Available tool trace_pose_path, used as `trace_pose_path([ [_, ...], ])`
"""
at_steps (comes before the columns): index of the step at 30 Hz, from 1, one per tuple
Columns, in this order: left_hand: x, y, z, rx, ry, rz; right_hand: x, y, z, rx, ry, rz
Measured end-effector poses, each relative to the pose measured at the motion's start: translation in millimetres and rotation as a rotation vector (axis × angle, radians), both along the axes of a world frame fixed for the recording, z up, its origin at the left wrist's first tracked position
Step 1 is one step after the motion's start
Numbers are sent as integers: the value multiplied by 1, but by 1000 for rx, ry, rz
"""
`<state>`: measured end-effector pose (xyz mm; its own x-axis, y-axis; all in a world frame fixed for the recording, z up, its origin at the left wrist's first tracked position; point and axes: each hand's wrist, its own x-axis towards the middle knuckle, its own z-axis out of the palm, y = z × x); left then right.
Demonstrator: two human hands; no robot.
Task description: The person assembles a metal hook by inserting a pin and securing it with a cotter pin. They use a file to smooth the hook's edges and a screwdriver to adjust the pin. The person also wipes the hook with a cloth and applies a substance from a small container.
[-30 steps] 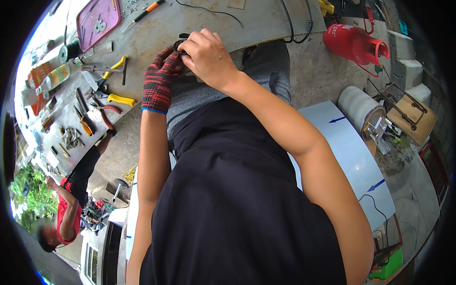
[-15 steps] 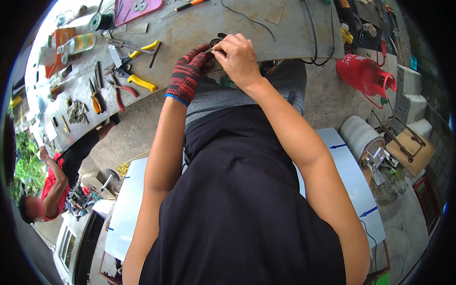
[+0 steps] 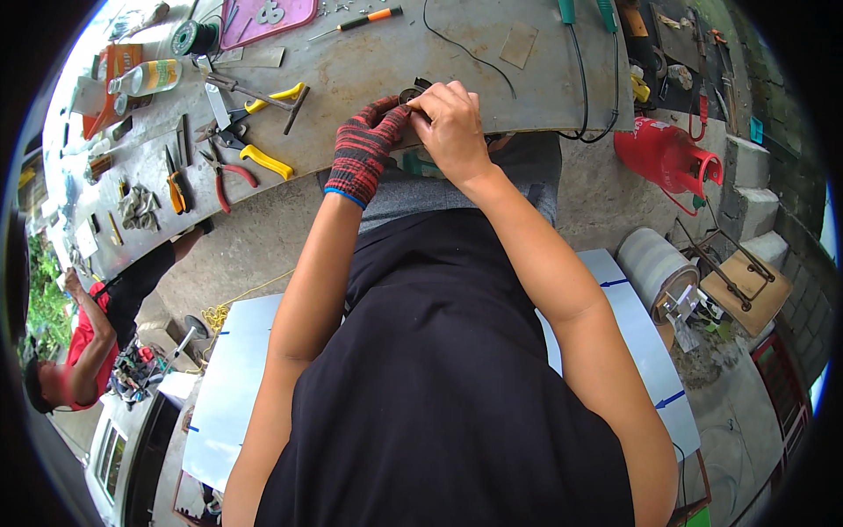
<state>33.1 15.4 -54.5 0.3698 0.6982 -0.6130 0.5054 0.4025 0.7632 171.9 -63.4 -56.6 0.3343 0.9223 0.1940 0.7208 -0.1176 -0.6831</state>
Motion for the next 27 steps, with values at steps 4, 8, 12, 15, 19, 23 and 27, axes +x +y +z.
trace_pose_path([
  [4, 0, 1, 1, -47, -21, 41, 1, 0, -5, 34, 0, -1],
  [8, 1, -2, 7, -27, -13, 43, 2, -1, -3, 29, 24, 7],
  [12, 1, -2, 2, -23, -16, 56, 6, -4, 2, 7, 81, -1],
  [15, 2, -2, 6, -53, -20, 74, 20, -10, 19, -1, 84, -44],
  [19, 5, -3, 12, -101, -10, 101, 52, -25, 27, -10, 74, -122],
  [23, 6, -2, 18, -96, -10, 101, 75, -33, 30, -5, 72, -211],
  [27, 5, -1, 18, -96, 11, 86, 78, -32, 30, -12, 92, -252],
])
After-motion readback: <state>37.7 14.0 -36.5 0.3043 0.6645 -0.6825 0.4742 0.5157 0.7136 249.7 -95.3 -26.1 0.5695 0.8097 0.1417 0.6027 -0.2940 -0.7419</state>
